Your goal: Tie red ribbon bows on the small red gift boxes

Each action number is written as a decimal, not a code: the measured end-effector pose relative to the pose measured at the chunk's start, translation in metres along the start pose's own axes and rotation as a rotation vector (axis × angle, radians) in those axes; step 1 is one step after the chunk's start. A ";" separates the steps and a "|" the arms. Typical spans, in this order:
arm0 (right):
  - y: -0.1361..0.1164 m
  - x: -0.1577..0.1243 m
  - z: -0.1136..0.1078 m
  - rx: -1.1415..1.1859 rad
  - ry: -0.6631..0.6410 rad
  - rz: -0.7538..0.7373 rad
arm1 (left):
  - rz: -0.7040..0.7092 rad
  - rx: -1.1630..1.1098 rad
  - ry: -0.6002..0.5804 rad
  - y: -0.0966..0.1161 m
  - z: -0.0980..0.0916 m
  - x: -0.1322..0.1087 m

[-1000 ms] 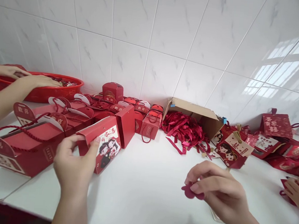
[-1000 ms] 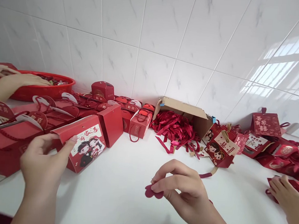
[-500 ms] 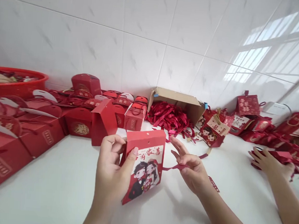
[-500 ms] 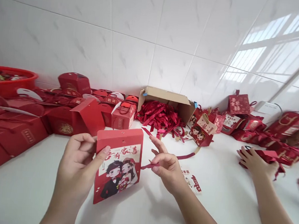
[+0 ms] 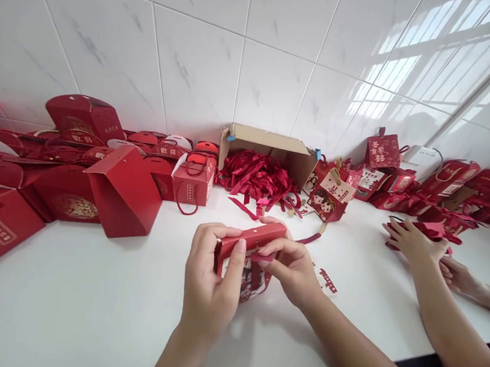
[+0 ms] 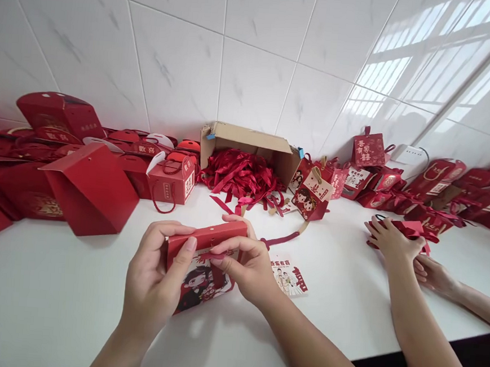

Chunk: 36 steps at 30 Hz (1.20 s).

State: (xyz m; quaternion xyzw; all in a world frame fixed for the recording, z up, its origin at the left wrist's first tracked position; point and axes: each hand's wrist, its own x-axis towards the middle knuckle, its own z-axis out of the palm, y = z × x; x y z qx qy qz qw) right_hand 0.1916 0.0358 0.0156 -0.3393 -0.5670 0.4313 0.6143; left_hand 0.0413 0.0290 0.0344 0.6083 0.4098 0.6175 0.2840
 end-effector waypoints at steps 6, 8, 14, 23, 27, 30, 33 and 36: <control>-0.001 -0.002 0.003 -0.096 0.018 -0.021 | -0.105 -0.137 -0.047 0.001 0.000 -0.001; -0.002 -0.002 0.004 -0.113 0.020 -0.019 | -0.167 -0.173 -0.071 0.004 0.001 -0.003; -0.002 -0.002 0.004 -0.175 0.068 -0.032 | -0.184 -0.157 -0.088 0.006 0.001 -0.006; 0.001 -0.005 0.003 -0.222 0.078 -0.065 | -0.194 -0.126 -0.089 0.007 0.003 -0.009; 0.003 -0.005 0.003 -0.270 0.104 -0.146 | -0.216 -0.160 -0.157 0.006 0.005 -0.010; 0.003 -0.003 0.001 -0.235 0.143 -0.192 | -0.216 -0.171 -0.193 0.004 0.007 -0.010; 0.003 -0.001 -0.001 -0.108 0.125 -0.103 | -0.192 -0.189 -0.202 0.002 0.008 -0.009; 0.003 0.002 -0.004 -0.017 0.063 0.026 | -0.118 -0.187 -0.225 -0.002 0.006 -0.008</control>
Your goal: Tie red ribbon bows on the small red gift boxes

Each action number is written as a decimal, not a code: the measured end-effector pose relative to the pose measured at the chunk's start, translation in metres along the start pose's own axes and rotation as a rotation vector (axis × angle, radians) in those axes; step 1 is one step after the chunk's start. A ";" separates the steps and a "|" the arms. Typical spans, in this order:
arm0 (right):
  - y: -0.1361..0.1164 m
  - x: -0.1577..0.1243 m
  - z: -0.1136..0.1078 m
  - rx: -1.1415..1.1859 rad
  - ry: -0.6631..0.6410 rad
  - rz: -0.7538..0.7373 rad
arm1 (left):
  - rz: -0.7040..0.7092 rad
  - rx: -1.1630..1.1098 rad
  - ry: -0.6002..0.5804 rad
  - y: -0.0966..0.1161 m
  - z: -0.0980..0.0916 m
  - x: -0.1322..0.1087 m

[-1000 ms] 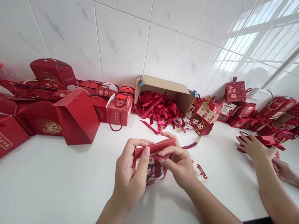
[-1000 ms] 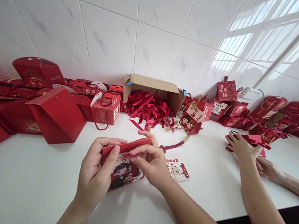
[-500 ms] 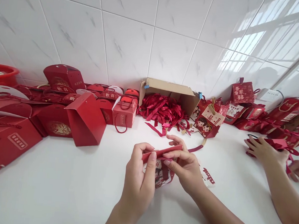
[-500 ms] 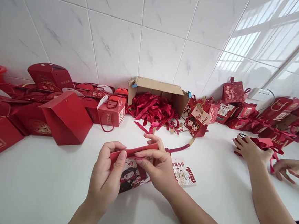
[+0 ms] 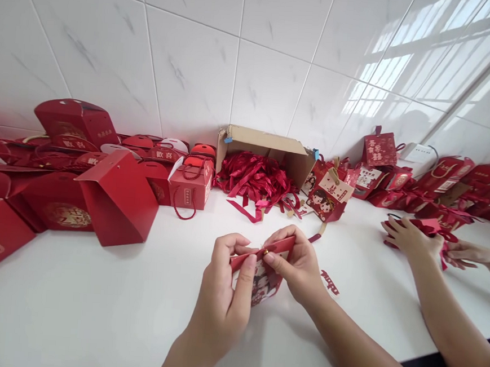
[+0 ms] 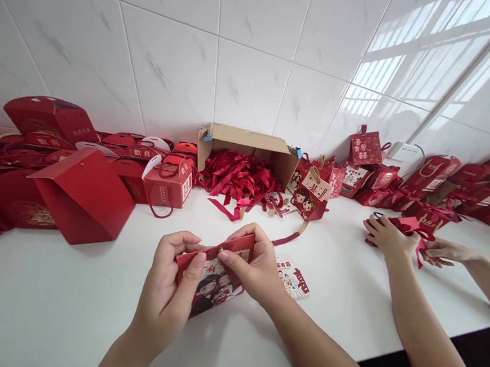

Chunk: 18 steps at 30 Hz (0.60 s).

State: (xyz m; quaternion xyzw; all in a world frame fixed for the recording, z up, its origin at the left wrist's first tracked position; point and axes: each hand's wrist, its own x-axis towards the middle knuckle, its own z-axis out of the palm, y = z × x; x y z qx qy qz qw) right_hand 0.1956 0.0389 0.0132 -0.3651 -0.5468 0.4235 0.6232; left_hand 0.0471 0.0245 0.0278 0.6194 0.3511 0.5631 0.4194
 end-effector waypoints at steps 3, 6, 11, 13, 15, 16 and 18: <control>0.001 0.000 -0.001 0.067 0.015 -0.003 | 0.082 0.106 -0.100 -0.006 -0.004 0.000; 0.000 -0.002 0.001 0.078 0.015 -0.109 | 0.192 0.256 -0.085 -0.012 -0.004 0.000; -0.004 -0.005 -0.001 -0.016 0.040 -0.326 | 0.475 0.476 0.097 -0.016 0.003 0.002; -0.005 -0.006 -0.003 -0.072 0.043 -0.429 | 0.579 0.562 0.125 -0.016 0.005 0.003; -0.006 -0.006 -0.005 -0.119 0.047 -0.511 | 0.642 0.609 0.141 -0.016 0.006 0.004; -0.007 -0.006 -0.005 -0.137 0.049 -0.541 | 0.658 0.621 0.164 -0.016 0.007 0.004; -0.007 -0.008 -0.003 -0.158 0.039 -0.577 | 0.648 0.653 0.249 -0.017 0.008 0.003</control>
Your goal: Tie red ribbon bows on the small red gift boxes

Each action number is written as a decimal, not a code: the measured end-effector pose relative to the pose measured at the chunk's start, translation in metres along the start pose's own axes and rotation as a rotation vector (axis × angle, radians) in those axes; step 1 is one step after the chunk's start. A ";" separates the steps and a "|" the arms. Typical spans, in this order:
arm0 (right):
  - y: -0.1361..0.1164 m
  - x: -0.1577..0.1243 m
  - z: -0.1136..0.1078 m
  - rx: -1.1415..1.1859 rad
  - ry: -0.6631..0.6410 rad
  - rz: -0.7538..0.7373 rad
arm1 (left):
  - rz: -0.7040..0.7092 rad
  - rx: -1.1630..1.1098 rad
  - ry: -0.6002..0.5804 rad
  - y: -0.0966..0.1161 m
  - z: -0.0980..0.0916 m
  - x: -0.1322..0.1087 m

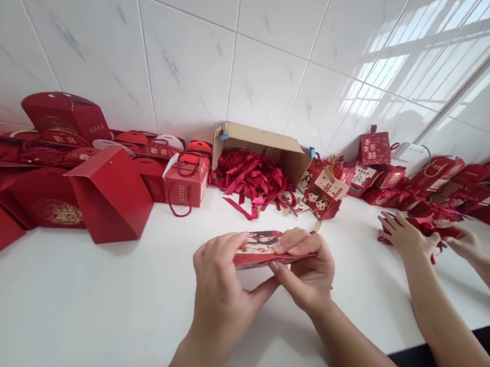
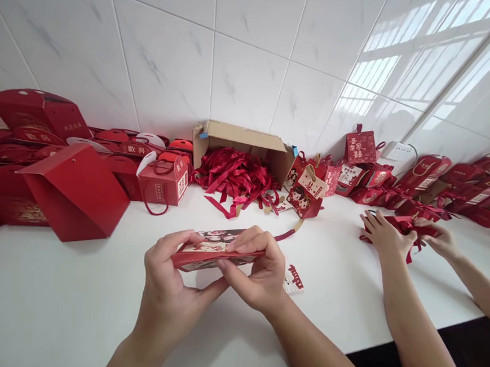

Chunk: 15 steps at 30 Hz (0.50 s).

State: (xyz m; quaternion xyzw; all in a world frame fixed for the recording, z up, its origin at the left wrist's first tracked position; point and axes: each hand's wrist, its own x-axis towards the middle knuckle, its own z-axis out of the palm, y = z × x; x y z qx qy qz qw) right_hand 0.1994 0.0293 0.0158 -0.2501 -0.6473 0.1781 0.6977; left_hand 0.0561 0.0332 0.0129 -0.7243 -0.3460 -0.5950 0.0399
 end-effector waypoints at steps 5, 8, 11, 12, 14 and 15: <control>-0.002 -0.002 0.005 -0.005 -0.036 0.051 | -0.085 0.105 0.033 -0.001 0.000 -0.004; -0.002 -0.001 0.006 -0.028 0.008 0.073 | -0.083 0.071 0.023 -0.002 -0.004 -0.001; -0.003 0.001 0.004 -0.030 0.043 0.093 | -0.139 -0.004 0.007 -0.004 -0.012 0.003; -0.002 0.002 0.004 -0.023 0.058 0.112 | -0.192 -0.029 -0.034 -0.005 -0.014 0.004; -0.002 0.003 0.003 -0.009 0.107 0.169 | -0.330 -0.084 -0.183 -0.007 -0.020 0.007; -0.001 0.003 0.003 -0.004 0.140 0.202 | -0.390 -0.115 -0.271 -0.008 -0.023 0.009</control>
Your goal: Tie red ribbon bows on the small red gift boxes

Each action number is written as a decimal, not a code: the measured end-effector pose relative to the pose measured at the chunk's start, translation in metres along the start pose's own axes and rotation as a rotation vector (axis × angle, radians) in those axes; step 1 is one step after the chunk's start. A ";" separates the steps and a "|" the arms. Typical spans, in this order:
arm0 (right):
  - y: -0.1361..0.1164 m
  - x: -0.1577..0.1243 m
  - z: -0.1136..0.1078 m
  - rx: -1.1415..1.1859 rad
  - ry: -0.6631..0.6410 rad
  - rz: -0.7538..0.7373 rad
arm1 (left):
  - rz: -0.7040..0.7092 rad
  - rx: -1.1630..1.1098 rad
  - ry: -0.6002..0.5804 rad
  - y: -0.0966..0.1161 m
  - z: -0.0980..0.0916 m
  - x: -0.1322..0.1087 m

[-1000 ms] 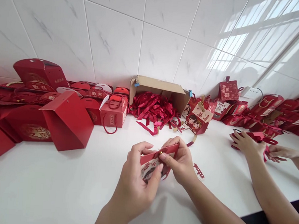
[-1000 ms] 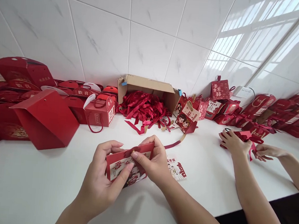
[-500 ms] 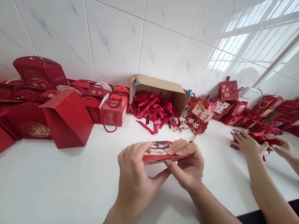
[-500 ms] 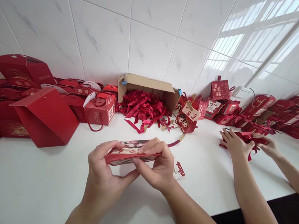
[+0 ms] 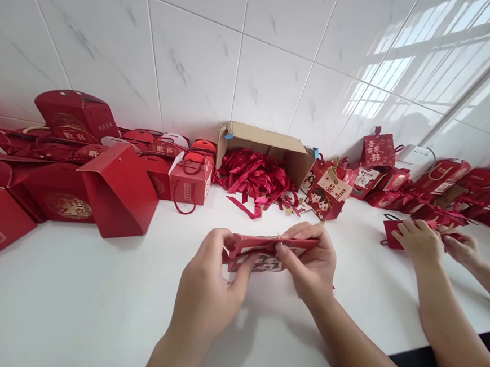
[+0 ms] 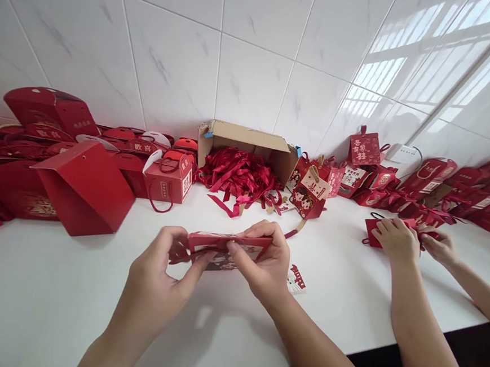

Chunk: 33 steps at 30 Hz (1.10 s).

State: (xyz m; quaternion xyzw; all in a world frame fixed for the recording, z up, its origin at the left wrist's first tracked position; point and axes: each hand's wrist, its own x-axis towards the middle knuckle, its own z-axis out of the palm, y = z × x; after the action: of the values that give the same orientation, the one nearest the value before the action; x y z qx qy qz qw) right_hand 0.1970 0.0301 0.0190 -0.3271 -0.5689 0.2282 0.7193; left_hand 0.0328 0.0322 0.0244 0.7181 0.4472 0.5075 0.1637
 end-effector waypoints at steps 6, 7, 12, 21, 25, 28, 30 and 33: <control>0.003 0.002 -0.002 0.021 0.111 0.157 | -0.160 -0.155 -0.181 -0.004 -0.017 0.007; 0.003 0.003 -0.002 0.016 0.117 0.158 | -0.188 -0.187 -0.184 -0.004 -0.021 0.009; 0.001 -0.002 0.002 -0.078 0.060 0.075 | -0.291 -0.439 -0.025 0.001 -0.038 0.010; -0.016 -0.020 0.015 -0.178 -0.299 -0.429 | -0.226 -0.446 0.456 0.056 -0.046 -0.013; -0.017 -0.018 0.015 -0.202 -0.297 -0.408 | -0.091 -0.236 0.502 0.046 -0.045 -0.012; -0.016 -0.017 0.014 -0.211 -0.287 -0.420 | 0.105 -0.139 0.354 0.032 -0.048 -0.009; -0.016 -0.017 0.013 -0.221 -0.281 -0.419 | 0.151 -0.160 0.240 0.025 -0.051 -0.007; -0.015 -0.016 0.012 -0.229 -0.278 -0.405 | 0.150 -0.292 0.029 0.020 -0.055 -0.006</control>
State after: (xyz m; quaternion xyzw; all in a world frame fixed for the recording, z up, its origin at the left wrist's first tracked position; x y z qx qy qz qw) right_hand 0.1809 0.0110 0.0208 -0.2512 -0.7382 0.0567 0.6235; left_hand -0.0063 0.0043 0.0585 0.7107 0.3159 0.5884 0.2215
